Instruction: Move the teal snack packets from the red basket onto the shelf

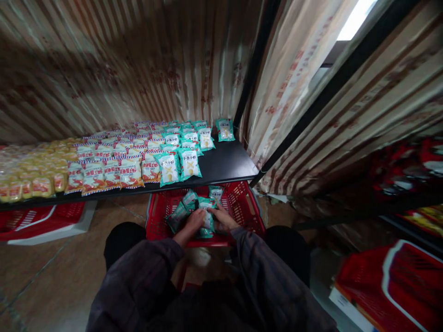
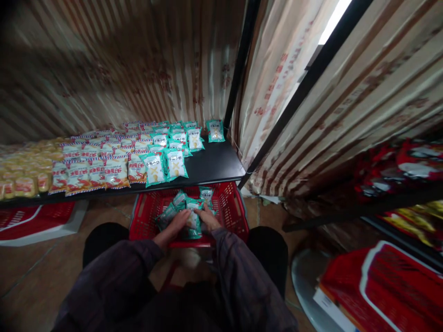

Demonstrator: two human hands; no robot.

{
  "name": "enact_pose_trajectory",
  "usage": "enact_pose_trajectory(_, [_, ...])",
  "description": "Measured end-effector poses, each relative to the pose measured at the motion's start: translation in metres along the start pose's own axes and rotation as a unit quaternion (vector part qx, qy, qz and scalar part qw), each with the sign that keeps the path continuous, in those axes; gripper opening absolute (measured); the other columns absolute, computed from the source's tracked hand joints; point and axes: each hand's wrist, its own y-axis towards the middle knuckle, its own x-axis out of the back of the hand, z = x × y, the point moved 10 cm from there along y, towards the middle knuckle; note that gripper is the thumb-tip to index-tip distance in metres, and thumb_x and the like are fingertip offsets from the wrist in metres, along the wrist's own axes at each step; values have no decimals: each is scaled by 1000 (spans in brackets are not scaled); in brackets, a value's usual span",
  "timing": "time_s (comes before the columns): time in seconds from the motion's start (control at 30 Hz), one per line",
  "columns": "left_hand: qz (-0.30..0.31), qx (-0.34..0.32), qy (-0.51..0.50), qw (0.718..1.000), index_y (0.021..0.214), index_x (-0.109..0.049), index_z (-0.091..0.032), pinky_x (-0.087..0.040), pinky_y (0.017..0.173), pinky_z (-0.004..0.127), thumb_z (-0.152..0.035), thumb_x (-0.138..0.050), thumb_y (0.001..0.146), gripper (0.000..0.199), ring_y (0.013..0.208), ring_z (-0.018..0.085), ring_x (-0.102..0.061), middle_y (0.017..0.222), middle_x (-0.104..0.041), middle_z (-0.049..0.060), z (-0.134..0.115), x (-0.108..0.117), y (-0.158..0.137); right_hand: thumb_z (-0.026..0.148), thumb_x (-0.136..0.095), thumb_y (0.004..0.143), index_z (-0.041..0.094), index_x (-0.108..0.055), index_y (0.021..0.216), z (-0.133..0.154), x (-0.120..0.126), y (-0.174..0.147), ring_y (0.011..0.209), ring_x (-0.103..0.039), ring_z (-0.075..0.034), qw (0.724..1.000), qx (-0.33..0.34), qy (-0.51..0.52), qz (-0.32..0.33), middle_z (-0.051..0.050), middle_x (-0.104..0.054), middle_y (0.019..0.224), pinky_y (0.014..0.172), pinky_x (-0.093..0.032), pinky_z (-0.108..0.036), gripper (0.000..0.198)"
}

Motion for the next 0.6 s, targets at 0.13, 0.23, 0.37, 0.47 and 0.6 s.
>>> enact_pose_trajectory(0.13, [-23, -20, 38, 999, 112, -66, -16, -41, 103, 30, -25, -45, 87, 34, 116, 19, -58, 123, -66, 10, -21, 4, -15, 23, -75, 60, 23, -63, 89, 20, 1, -20, 68, -64, -17, 1000, 20, 4, -21, 3, -67, 69, 65, -50, -28, 31])
enact_pose_trajectory(0.23, [-45, -31, 65, 996, 120, -62, -15, -37, 107, 33, -24, -49, 84, 40, 122, 21, -54, 130, -61, 12, -37, 7, -30, 28, -75, 60, 21, -63, 82, 32, 3, -37, 67, -62, -17, 999, 34, 12, -36, 2, -67, 68, 63, -48, -27, 26])
enact_pose_trajectory(0.37, [-71, -58, 88, 992, 124, -61, -14, -34, 110, 34, -20, -49, 83, 43, 125, 22, -52, 131, -60, 12, -59, 10, -51, 33, -76, 59, 20, -63, 80, 38, 10, -54, 64, -60, -14, 997, 40, 24, -60, 2, -68, 70, 57, -45, -23, 27])
enact_pose_trajectory(0.47, [-88, -77, 95, 989, 123, -61, -14, -34, 111, 33, -19, -48, 83, 42, 125, 21, -52, 131, -60, 10, -72, 13, -64, 36, -76, 60, 21, -62, 81, 37, 14, -63, 57, -57, -11, 995, 39, 34, -82, 4, -66, 67, 51, -39, -20, 29])
enact_pose_trajectory(0.6, [-102, -94, 106, 985, 124, -61, -13, -34, 111, 32, -19, -47, 84, 42, 124, 21, -52, 131, -60, 10, -80, 16, -79, 39, -77, 61, 21, -62, 82, 38, 15, -72, 53, -58, -11, 993, 44, 56, -91, 4, -66, 63, 49, -41, -20, 31])
